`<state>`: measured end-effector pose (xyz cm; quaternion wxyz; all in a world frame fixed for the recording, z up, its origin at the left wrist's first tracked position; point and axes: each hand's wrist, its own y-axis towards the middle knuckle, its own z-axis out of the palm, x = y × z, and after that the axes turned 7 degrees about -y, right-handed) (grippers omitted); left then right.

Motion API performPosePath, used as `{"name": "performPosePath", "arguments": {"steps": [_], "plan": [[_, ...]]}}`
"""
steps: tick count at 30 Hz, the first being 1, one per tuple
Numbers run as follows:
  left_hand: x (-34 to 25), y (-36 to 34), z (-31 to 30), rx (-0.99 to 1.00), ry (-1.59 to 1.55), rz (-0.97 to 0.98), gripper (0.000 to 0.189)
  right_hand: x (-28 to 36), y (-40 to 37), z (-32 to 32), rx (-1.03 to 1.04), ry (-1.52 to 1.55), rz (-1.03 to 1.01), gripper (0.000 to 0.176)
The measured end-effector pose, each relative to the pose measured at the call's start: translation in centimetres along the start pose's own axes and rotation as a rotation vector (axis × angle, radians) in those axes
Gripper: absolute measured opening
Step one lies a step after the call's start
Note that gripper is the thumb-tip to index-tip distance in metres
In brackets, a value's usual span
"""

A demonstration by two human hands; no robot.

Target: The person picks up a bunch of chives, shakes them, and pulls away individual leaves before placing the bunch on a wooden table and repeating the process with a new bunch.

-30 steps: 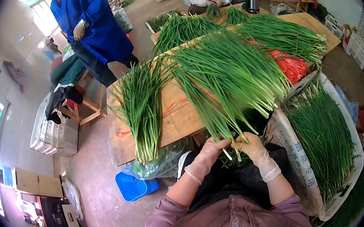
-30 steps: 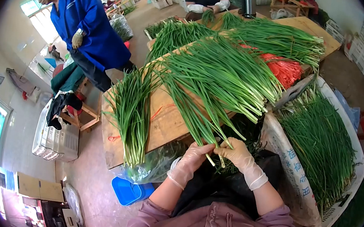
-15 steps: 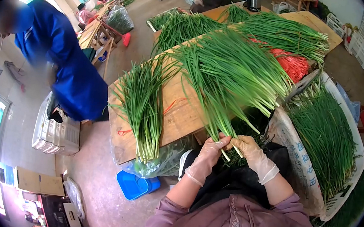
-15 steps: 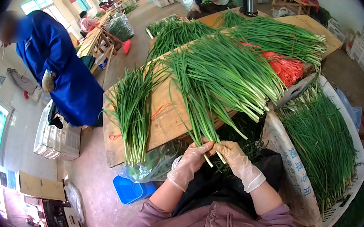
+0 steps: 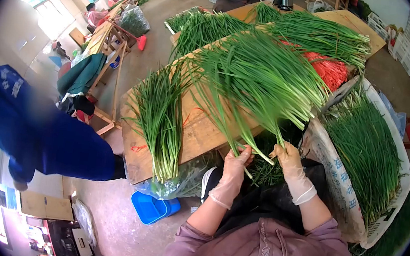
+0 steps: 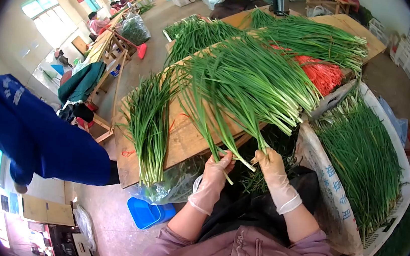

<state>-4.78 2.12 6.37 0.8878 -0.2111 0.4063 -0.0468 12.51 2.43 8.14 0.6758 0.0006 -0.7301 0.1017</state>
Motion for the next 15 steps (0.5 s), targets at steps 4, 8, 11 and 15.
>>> {"name": "performPosePath", "arguments": {"steps": [4,8,11,15], "plan": [[-0.4,1.3,-1.9,-0.051,-0.057,-0.055,0.008,2.5,-2.4,-2.3,0.354,0.489,-0.1,0.037],[-0.7,1.4,-2.6,-0.004,-0.037,-0.107,0.008,1.9,-1.6,-4.4,0.264,-0.188,-0.136,0.04],[-0.5,0.9,-2.0,0.032,0.02,-0.123,0.007,1.9,-1.1,-3.9,-0.183,-0.609,-0.313,0.042],[-1.0,-0.3,-0.5,0.103,0.125,-0.094,0.009,2.8,-0.8,-0.6,-0.017,-0.84,-0.378,0.049]]}}
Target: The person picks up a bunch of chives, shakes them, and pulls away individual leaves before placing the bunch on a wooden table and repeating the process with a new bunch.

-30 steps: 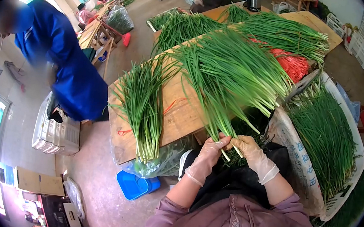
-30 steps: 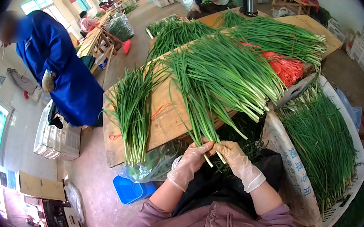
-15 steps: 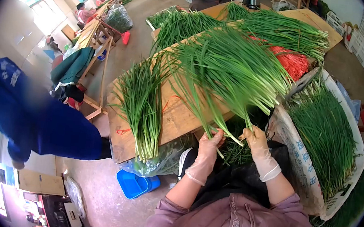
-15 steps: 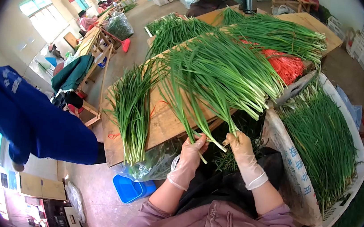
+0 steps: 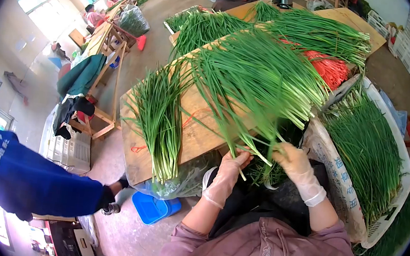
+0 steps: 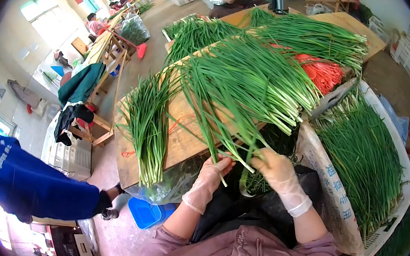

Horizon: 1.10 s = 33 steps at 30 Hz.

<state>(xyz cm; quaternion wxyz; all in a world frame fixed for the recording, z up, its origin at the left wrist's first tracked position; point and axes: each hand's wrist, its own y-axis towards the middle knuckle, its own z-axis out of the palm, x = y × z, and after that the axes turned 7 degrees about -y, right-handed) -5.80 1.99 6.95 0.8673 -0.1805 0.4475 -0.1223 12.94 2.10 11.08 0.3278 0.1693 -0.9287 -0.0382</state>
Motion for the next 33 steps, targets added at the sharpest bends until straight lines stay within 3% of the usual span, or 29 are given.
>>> {"name": "performPosePath", "arguments": {"steps": [2,6,7,8,10,11,14,20,22,23,26,28,29,33], "plan": [[0.1,0.1,0.1,0.048,-0.018,0.042,0.01,0.3,0.4,1.0,-0.018,0.0,-0.025,0.051],[-0.4,-0.3,0.2,0.091,0.125,0.105,0.013,0.4,1.4,3.1,-0.074,-0.174,-0.12,0.034],[-0.7,-0.6,0.5,0.106,0.168,0.131,0.014,0.3,1.4,3.5,-0.146,-0.14,-0.163,0.024],[-0.8,-0.9,0.8,0.105,0.168,0.132,0.014,0.1,1.4,3.7,-0.145,-0.14,-0.164,0.024],[-1.1,-1.3,1.3,-0.04,0.173,0.242,0.016,-0.1,1.4,3.9,-0.196,-0.042,-0.129,0.018],[-0.9,-0.9,0.8,-0.004,0.064,0.128,0.019,-0.1,1.5,4.0,-0.161,0.081,-0.116,0.015],[-0.4,-0.4,1.2,0.16,-0.142,-0.037,0.018,0.6,0.9,4.4,-0.105,0.219,-0.15,0.015],[1.2,0.4,1.1,0.078,-0.172,0.008,0.02,-0.3,-0.6,4.7,-0.313,-0.071,-0.207,0.014],[0.5,1.0,0.3,-0.019,-0.075,0.068,0.02,-0.4,-0.9,2.8,-0.41,-0.119,-0.194,0.015],[0.0,0.8,-0.5,0.034,-0.026,0.085,0.02,-0.6,-1.0,2.2,-0.412,-0.123,-0.176,0.018],[-0.7,-0.2,-0.5,0.126,0.069,-0.048,0.02,-1.7,-1.2,2.8,-0.229,0.179,-0.135,0.015],[0.4,-0.2,0.0,0.121,-0.027,-0.08,0.021,-0.8,-0.9,2.6,-0.014,0.251,-0.046,0.025],[0.8,-0.2,0.3,0.09,-0.057,-0.134,0.02,-1.4,-0.8,4.0,0.08,0.391,0.108,0.033],[1.2,-0.3,1.0,0.063,-0.132,-0.127,0.016,0.8,0.0,4.0,0.04,0.628,0.179,0.024]]}}
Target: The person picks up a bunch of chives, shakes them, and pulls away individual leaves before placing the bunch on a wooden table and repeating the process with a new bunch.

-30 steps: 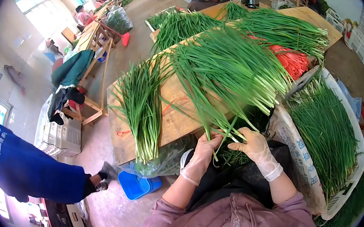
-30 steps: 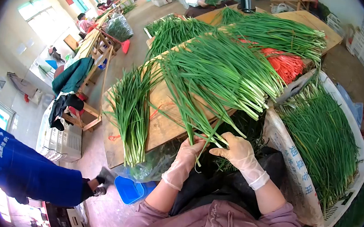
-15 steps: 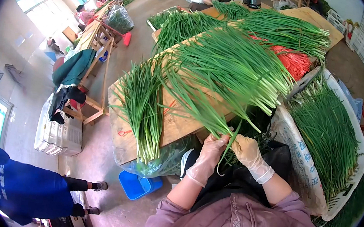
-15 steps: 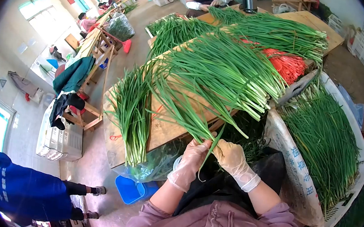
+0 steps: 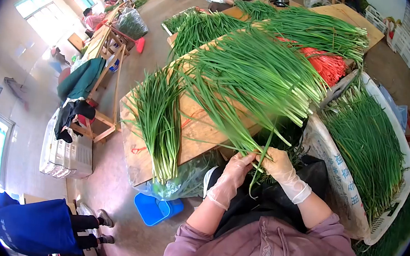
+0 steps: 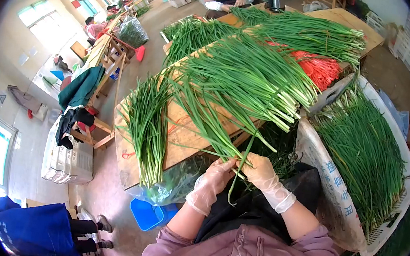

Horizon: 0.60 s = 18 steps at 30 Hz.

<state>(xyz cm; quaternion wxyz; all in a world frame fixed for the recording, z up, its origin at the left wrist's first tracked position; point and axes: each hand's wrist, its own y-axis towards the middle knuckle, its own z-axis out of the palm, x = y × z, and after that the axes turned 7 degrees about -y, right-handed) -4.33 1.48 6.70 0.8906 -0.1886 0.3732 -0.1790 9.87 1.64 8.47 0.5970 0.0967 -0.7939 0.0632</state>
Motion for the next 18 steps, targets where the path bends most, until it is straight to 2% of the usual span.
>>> {"name": "performPosePath", "arguments": {"steps": [2,3,6,9,10,11,13,15,16,17,18], "plan": [[-0.3,-0.4,0.8,-0.006,-0.019,0.034,0.013,-0.4,0.1,0.5,-0.147,-0.2,-0.265,0.016],[-0.2,-0.2,0.9,-0.01,-0.018,0.035,0.013,-0.4,0.1,0.5,-0.145,-0.197,-0.265,0.016],[0.2,1.0,0.6,-0.084,-0.046,0.105,0.009,-1.7,-0.1,0.1,-0.334,-0.485,-0.428,0.014],[-1.9,1.7,-1.1,-0.147,0.067,0.25,0.014,0.5,-1.9,-2.8,-0.225,-0.504,-0.464,0.019],[-2.9,1.5,-2.2,-0.105,0.236,0.237,0.017,-0.4,-2.6,-3.9,-0.157,-0.57,-0.487,0.019],[-3.2,1.2,-2.7,-0.109,0.214,0.283,0.019,-0.7,-3.3,-4.9,-0.028,-0.431,-0.316,0.022],[-4.2,0.2,-2.6,-0.214,0.252,0.364,0.016,0.4,-4.0,-7.1,0.048,-0.714,-0.182,0.028],[-4.3,-0.4,-2.9,-0.297,0.164,0.443,0.012,0.2,-4.0,-9.1,0.106,-0.847,-0.053,0.03],[-4.9,-0.6,-3.4,-0.227,0.288,0.48,0.01,-0.1,-3.7,-9.2,0.04,-0.736,-0.098,0.029],[-4.7,-0.9,-3.3,-0.223,0.29,0.476,0.01,-0.4,-3.6,-9.1,-0.025,-0.625,-0.142,0.029],[-4.7,-1.5,-2.8,-0.266,0.218,0.445,0.012,0.2,-3.6,-8.6,-0.007,-0.605,-0.095,0.029]]}}
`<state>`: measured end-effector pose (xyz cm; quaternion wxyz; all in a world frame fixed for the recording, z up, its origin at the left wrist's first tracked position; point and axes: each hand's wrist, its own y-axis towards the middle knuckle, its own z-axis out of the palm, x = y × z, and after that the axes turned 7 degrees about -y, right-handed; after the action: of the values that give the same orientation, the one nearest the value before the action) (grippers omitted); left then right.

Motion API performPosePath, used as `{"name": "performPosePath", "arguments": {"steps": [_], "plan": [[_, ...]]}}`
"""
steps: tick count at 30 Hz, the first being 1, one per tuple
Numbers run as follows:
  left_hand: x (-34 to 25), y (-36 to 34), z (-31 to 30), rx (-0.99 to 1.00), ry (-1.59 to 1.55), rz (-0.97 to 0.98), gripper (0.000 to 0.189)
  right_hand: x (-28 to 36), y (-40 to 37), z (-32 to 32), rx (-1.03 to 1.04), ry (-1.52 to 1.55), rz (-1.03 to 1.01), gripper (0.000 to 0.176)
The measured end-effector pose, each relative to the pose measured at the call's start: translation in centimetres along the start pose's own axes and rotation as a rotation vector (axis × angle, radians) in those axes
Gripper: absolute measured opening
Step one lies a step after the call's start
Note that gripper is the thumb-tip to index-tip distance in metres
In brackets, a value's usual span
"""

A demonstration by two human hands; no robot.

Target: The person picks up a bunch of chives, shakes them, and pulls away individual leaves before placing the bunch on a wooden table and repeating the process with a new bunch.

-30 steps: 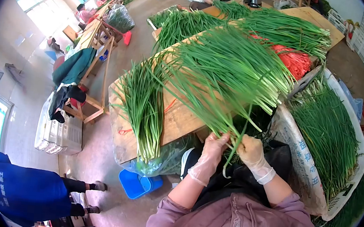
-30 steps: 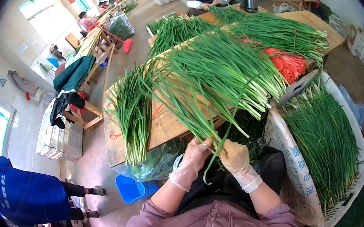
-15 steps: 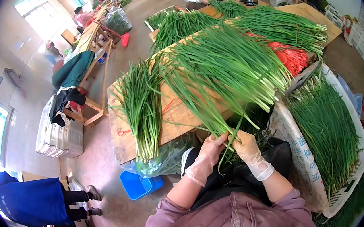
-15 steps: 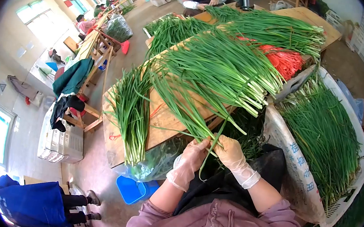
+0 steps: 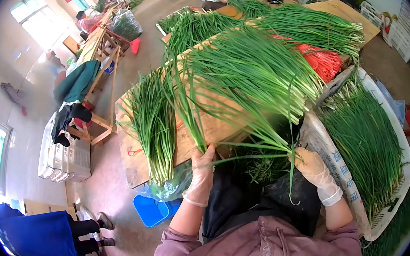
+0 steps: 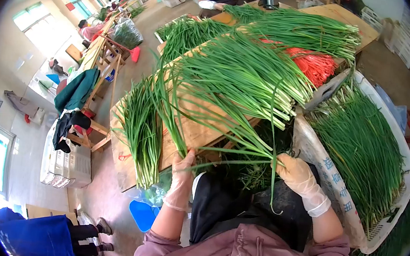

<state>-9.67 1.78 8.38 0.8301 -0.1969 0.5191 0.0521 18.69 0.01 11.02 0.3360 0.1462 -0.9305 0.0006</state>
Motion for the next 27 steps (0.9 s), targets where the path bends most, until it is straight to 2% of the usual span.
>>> {"name": "performPosePath", "arguments": {"steps": [1,2,3,5,8,9,11,12,13,14,15,16,17,18,19,20,21,23,25,26,27], "plan": [[-0.3,-0.5,0.2,-0.051,-0.055,-0.044,0.014,1.0,0.2,0.1,0.028,0.022,0.037,0.029],[-0.1,-1.2,0.3,0.033,-0.23,-0.197,0.02,0.9,0.4,1.5,-0.024,0.043,0.006,0.032],[0.9,-1.7,0.2,0.092,-0.269,-0.324,0.023,1.6,0.6,2.1,0.044,0.058,0.037,0.036],[2.9,-2.9,1.6,0.122,-0.173,-0.455,0.024,2.3,0.7,4.4,-0.038,0.097,-0.055,0.042],[5.7,-2.6,1.9,0.247,-0.238,-0.554,0.028,4.0,0.8,6.3,0.007,0.059,-0.181,0.047],[5.7,-2.4,2.5,0.28,-0.271,-0.555,0.024,4.2,0.5,6.4,0.128,0.113,-0.155,0.045],[4.7,-2.4,2.9,0.234,-0.163,-0.485,0.019,3.7,-0.2,7.7,0.086,0.035,-0.181,0.044],[3.5,-2.9,3.5,0.16,0.03,-0.301,0.016,3.5,-0.5,7.1,0.177,-0.064,-0.207,0.043],[2.9,-2.9,3.1,0.168,0.226,-0.066,0.016,3.8,-0.5,5.5,0.412,-0.322,-0.242,0.04],[2.6,-2.7,2.6,0.177,0.137,0.003,0.016,1.2,-1.4,5.7,0.55,-0.555,-0.325,0.039],[2.3,-2.4,2.2,0.188,0.049,0.069,0.016,0.8,-1.1,4.5,0.826,-0.751,-0.093,0.036],[1.5,-2.5,2.0,0.186,0.051,0.09,0.018,0.0,0.1,3.6,0.892,-0.802,0.078,0.036],[0.9,-2.3,2.5,0.195,-0.009,0.089,0.019,-0.3,0.9,2.0,0.676,-0.79,0.123,0.03],[0.5,-1.9,2.5,0.181,-0.034,-0.055,0.02,-1.7,1.6,1.2,0.406,-0.678,0.011,0.027],[0.4,-1.5,2.5,0.164,-0.06,-0.199,0.022,-1.5,2.3,-0.1,0.046,-0.377,-0.06,0.028],[0.7,-0.8,2.7,0.189,-0.126,-0.35,0.024,-1.5,3.6,0.1,-0.252,-0.345,-0.11,0.028],[1.4,-0.1,2.8,0.217,-0.191,-0.5,0.027,0.1,4.7,-0.5,-0.338,-0.302,-0.03,0.033],[3.2,0.9,3.3,0.32,-0.233,-0.596,0.032,-0.6,6.8,1.1,-0.26,-0.377,0.071,0.04],[4.1,0.7,4.7,0.255,-0.17,-0.542,0.03,-1.4,8.2,3.0,-0.017,-0.385,0.102,0.045],[4.4,0.7,5.3,0.23,-0.139,-0.508,0.028,-2.5,9.0,3.8,0.232,0.066,0.23,0.04],[4.4,0.5,5.9,0.187,-0.132,-0.498,0.029,-4.1,9.2,6.3,0.245,0.532,0.237,0.03]]}}
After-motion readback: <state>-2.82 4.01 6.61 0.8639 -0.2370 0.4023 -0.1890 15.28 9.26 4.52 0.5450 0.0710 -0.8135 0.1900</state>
